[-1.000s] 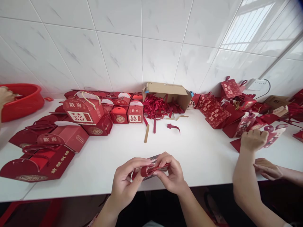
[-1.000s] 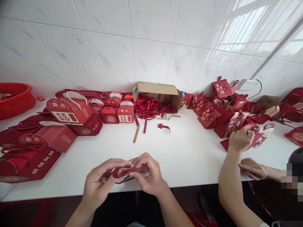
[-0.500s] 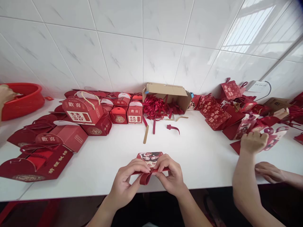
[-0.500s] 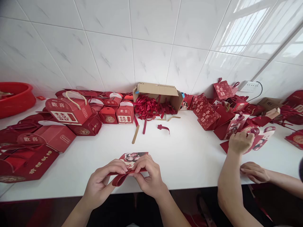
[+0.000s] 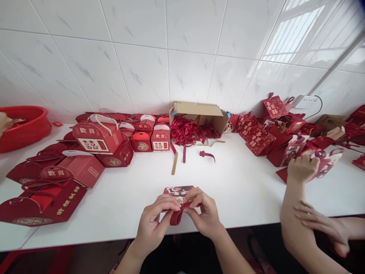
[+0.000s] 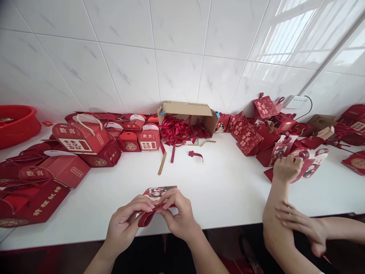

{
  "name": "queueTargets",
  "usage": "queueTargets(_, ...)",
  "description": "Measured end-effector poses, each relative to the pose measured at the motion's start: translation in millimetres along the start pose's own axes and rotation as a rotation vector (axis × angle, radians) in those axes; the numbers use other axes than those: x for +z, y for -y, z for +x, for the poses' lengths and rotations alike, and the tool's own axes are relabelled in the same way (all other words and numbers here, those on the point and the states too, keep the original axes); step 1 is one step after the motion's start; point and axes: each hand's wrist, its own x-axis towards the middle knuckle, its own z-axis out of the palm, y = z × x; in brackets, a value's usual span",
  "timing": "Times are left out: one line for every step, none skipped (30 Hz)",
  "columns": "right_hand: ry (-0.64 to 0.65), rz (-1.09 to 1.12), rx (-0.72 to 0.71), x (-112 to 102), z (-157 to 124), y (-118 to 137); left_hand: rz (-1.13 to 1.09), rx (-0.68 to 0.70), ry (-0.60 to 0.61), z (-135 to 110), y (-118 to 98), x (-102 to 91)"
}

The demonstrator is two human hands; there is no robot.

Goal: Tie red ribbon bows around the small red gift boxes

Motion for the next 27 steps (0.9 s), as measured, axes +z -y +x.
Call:
queueTargets(-0.01,-0.015,-0.011,0.6,-0.4,-0.6,0.004,0.007,-0.003,-0.3,0.4,0.2)
queueTargets(-0.018,-0.029,-0.024,1.2,-0.6,-1.1,0.008,0.015,-0.004,-0.7,0.8,0.1)
queueTargets(-0.023,-0.042,-0.035,1.8,-0.7,-1.6,0.012,0.02,-0.003,-1.0,1.2,0.0)
queueTargets(-0.023,-0.052,-0.043,2.4,-0.6,-1.9,0.015,0.025,-0.001,-1.3,1.6,-0.3)
queueTargets(-0.021,-0.058,-0.049,2.7,-0.3,-1.9,0.018,0.026,-0.001,-1.6,1.8,-0.5)
queueTargets(-0.019,-0.062,-0.054,2.9,0.2,-1.6,0.02,0.024,-0.002,-1.8,1.9,-0.8)
queueTargets(-0.016,-0.066,-0.062,2.7,0.8,-1.0,0.021,0.02,-0.001,-2.0,1.8,-1.0)
queueTargets(-0.013,-0.069,-0.072,2.4,1.4,-0.2,0.02,0.011,0.002,-2.2,1.5,-1.2)
queueTargets(-0.008,-0.072,-0.082,1.8,2.0,0.8,0.018,0.0,0.011,-2.6,1.0,-1.4)
queueTargets(-0.002,-0.076,-0.093,1.1,2.6,1.9,0.013,-0.014,0.024,-3.3,0.4,-1.7)
queueTargets(0.004,-0.08,-0.103,0.3,3.2,2.9,0.008,-0.03,0.038,-4.1,-0.3,-2.0)
queueTargets(0.012,-0.085,-0.113,-0.4,3.8,3.7,0.002,-0.043,0.052,-5.0,-0.9,-2.5)
queueTargets(0.018,-0.09,-0.121,-1.0,4.3,4.3,-0.002,-0.056,0.064,-6.0,-1.5,-3.2)
queueTargets(0.021,-0.095,-0.127,-1.5,4.8,4.7,-0.006,-0.069,0.071,-7.0,-2.0,-3.9)
queueTargets(0.025,-0.101,-0.134,-1.9,5.3,4.9,-0.009,-0.087,0.076,-7.8,-2.4,-4.8)
queueTargets(0.028,-0.104,-0.141,-2.1,5.8,4.9,-0.009,-0.107,0.08,-8.2,-2.8,-5.8)
queueTargets(0.03,-0.106,-0.149,-2.2,6.2,4.9,-0.008,-0.126,0.086,-8.4,-3.3,-6.7)
queueTargets(0.033,-0.107,-0.156,-2.0,6.6,5.0,-0.008,-0.143,0.091,-8.2,-3.8,-7.7)
queueTargets(0.035,-0.106,-0.163,-1.8,6.8,5.1,-0.01,-0.153,0.097,-7.9,-4.5,-8.5)
queueTargets(0.036,-0.105,-0.165,-1.3,7.0,5.4,-0.017,-0.154,0.101,-7.3,-5.1,-9.1)
queueTargets(0.035,-0.104,-0.161,-0.8,7.0,5.7,-0.029,-0.152,0.104,-6.8,-5.7,-9.4)
queueTargets(0.032,-0.103,-0.154,-0.2,7.0,6.0,-0.044,-0.151,0.1,-6.3,-6.2,-9.5)
queueTargets(0.028,-0.102,-0.145,0.5,6.9,6.2,-0.061,-0.154,0.089,-5.9,-6.6,-9.3)
queueTargets(0.024,-0.101,-0.137,1.1,6.7,6.2,-0.078,-0.16,0.074,-5.6,-6.7,-8.7)
queueTargets(0.019,-0.1,-0.131,1.7,6.5,6.1,-0.096,-0.17,0.055,-5.4,-6.7,-7.9)
queueTargets(0.013,-0.099,-0.126,2.2,6.2,5.9,-0.115,-0.182,0.035,-5.2,-6.7,-7.0)
queueTargets(0.007,-0.099,-0.122,2.7,5.9,5.5,-0.135,-0.193,0.015,-5.1,-6.7,-5.9)
